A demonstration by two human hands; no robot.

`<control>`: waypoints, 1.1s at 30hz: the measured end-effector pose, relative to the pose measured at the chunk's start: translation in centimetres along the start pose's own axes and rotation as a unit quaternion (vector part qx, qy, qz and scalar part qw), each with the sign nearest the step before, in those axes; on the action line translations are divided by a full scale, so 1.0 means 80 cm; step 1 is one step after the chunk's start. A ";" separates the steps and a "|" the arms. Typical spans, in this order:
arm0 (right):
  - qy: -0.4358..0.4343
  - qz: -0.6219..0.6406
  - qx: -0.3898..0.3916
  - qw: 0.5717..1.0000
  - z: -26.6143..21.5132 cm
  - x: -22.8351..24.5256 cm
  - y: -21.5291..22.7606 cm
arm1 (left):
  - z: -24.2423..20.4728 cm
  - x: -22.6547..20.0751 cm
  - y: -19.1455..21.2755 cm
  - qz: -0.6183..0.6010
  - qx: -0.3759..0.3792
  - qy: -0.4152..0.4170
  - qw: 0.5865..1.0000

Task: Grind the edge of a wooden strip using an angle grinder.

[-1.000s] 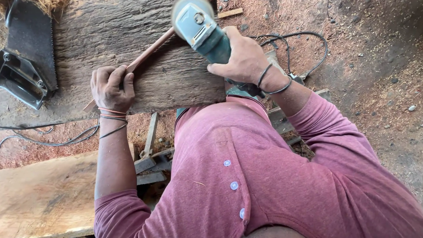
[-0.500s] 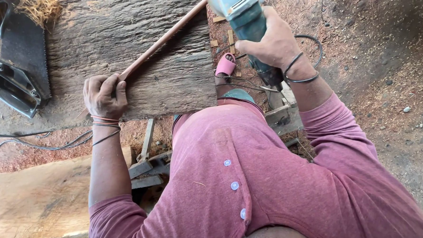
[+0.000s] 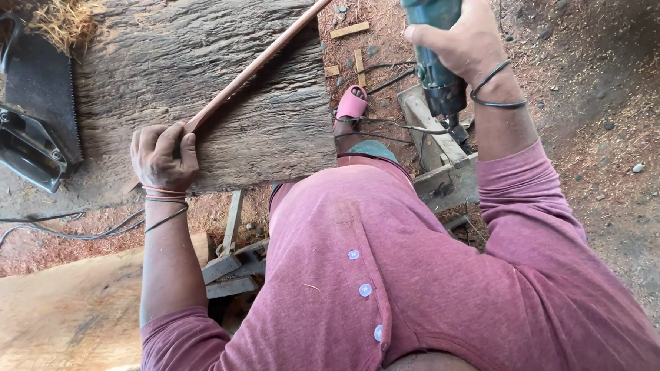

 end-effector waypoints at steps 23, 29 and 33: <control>0.069 -0.206 0.120 0.969 -0.078 0.103 -0.227 | 0.009 0.011 -0.001 -0.034 0.054 -0.006 0.998; 0.085 -0.230 0.157 0.957 -0.087 0.117 -0.288 | 0.007 0.009 -0.002 -0.040 0.046 -0.015 0.998; 0.067 -0.239 0.179 0.952 -0.088 0.116 -0.297 | 0.005 0.009 -0.002 -0.040 0.044 -0.011 0.998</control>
Point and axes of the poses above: each hand's wrist, its own z-axis towards the middle knuckle, its own y-axis out of the back of the hand, x = y × z, the point moved 9 cm from there along z, towards the middle knuckle, and after that the axes turned 2 degrees about -z, right-handed, at the moved point
